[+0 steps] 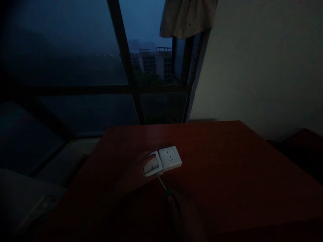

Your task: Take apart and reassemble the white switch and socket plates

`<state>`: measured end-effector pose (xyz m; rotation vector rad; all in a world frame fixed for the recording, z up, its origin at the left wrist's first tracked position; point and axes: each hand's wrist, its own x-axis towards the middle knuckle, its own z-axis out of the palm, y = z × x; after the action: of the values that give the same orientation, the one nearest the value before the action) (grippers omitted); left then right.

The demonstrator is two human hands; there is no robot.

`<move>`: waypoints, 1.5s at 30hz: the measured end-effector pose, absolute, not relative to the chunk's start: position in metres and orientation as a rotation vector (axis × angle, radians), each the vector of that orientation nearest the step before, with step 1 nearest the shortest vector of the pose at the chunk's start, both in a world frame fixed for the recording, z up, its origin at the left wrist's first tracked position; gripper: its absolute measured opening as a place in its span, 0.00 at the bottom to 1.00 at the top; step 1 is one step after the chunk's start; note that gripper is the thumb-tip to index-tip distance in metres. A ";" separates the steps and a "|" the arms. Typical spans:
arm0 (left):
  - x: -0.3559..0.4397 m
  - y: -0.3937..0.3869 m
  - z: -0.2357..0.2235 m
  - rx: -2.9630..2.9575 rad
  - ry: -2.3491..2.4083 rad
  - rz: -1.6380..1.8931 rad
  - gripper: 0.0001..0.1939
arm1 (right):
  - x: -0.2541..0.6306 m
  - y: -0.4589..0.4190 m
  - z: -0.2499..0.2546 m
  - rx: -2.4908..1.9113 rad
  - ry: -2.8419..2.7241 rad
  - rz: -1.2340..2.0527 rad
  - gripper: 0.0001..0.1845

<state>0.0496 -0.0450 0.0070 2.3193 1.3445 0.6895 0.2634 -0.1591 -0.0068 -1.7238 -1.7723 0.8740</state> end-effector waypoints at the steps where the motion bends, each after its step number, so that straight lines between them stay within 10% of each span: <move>1: 0.050 -0.045 0.007 2.319 1.339 0.684 0.36 | 0.262 -0.158 -0.006 -1.721 -1.762 0.892 0.23; 30: -0.005 -0.005 -0.009 2.147 2.058 0.777 0.32 | 0.284 -0.153 -0.023 -1.728 -1.529 0.857 0.22; 45: 0.058 -0.059 0.007 2.359 1.458 0.697 0.36 | 0.293 -0.152 -0.014 -1.796 -1.518 0.922 0.22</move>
<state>0.0583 -0.0592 0.0074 2.3586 1.4575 0.6966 0.2933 -0.1520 -0.0143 -1.7961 -1.5175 0.9217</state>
